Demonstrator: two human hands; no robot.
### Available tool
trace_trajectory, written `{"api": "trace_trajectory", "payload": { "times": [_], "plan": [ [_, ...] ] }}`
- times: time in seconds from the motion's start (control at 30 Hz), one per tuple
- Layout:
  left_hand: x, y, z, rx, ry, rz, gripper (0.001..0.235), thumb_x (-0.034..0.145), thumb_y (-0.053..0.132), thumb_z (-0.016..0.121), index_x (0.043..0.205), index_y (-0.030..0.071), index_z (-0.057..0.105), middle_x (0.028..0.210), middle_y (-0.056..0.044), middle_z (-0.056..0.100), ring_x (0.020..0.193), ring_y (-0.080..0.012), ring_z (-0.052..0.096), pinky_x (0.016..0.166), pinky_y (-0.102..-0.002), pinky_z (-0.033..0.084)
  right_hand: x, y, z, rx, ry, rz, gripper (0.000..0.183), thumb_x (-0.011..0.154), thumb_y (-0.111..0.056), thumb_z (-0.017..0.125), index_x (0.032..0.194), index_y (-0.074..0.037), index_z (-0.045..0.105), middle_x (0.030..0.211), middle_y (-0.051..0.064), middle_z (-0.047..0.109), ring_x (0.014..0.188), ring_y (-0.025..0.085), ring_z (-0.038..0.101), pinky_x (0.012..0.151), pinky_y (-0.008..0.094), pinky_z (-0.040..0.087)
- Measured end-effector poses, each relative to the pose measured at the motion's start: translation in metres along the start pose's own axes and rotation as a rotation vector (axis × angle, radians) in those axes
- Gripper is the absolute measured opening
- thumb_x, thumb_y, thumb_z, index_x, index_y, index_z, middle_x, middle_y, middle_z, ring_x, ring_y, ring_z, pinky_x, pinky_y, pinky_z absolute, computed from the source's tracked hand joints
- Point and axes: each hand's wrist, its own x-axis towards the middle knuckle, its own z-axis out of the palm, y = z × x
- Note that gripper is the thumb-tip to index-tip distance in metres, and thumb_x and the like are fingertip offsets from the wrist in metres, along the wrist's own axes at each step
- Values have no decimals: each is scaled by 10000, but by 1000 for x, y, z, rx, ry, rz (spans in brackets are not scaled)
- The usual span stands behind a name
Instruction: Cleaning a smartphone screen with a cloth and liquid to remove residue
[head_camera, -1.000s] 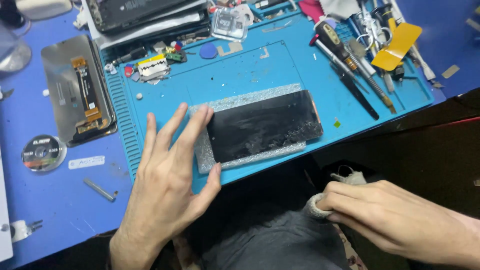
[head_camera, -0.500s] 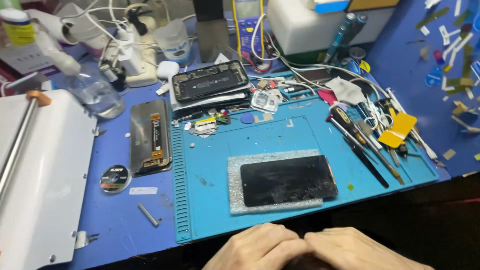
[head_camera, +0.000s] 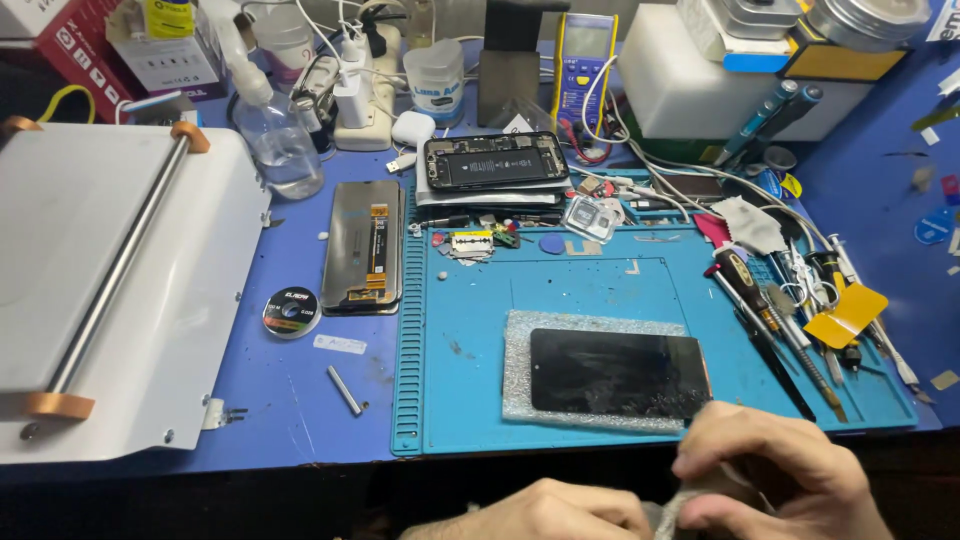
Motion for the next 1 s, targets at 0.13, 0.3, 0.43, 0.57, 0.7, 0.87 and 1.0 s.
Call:
{"api": "trace_trajectory", "payload": {
  "times": [0.13, 0.3, 0.43, 0.57, 0.7, 0.87, 1.0],
  "plan": [
    [-5, 6, 12, -137, 92, 6, 88, 1121, 91, 499, 1077, 17, 519, 1242, -123, 500, 1080, -195, 514, 940, -329, 419, 16, -10, 27, 73, -47, -116, 250, 892, -275, 767, 960, -35, 751, 861, 91, 803, 768, 201, 757, 719, 315, 609],
    [-14, 12, 24, -449, 266, -123, 232, 1051, 301, 590, 1186, 114, 607, 1432, -74, 526, 1333, -182, 513, 1116, -324, 379, -31, 39, 20, 457, -10, 420, 718, 853, -605, 614, 1050, 67, 777, 916, 211, 827, 835, 325, 780, 730, 432, 568],
    [-18, -34, 57, -1023, 549, 70, 611, 1011, 216, 699, 1524, -20, 466, 1484, -229, 571, 1424, -374, 535, 1262, -540, 381, -41, 44, 21, 716, 43, 829, 961, 688, -724, 582, 1130, 114, 745, 944, 281, 810, 822, 394, 769, 698, 482, 515],
    [-12, -43, 93, -1143, 1128, -11, 327, 682, 45, 761, 923, -175, 770, 1169, -532, 751, 1191, -610, 748, 987, -617, 626, -36, 29, 37, 710, 74, 910, 920, 627, -617, 616, 1238, 64, 721, 1050, 264, 818, 920, 394, 783, 769, 484, 537],
    [-16, -25, 85, -966, 1116, 74, 342, 712, 177, 863, 891, -80, 725, 988, -346, 728, 982, -439, 703, 837, -520, 543, -32, 14, 46, 682, 121, 1023, 972, 536, -457, 668, 1399, -11, 682, 1208, 239, 829, 1067, 394, 804, 877, 487, 570],
    [-14, 3, 66, -734, 1111, 188, 458, 752, 346, 994, 850, 41, 668, 756, -106, 696, 715, -219, 642, 645, -396, 435, -76, 61, 17, 910, 216, 623, 999, 655, -269, 984, 1481, -18, 483, 716, 20, 708, 503, 70, 600, 506, 196, 377],
    [-8, 24, 50, -1045, 958, 170, 633, 767, 166, 810, 1331, -67, 640, 1184, -266, 758, 1063, -358, 752, 946, -468, 596, -81, 29, -50, 164, 257, 140, 482, 890, -508, 688, 1119, -87, 640, 941, -45, 577, 390, 46, 603, 364, 157, 515]
  ]
}}
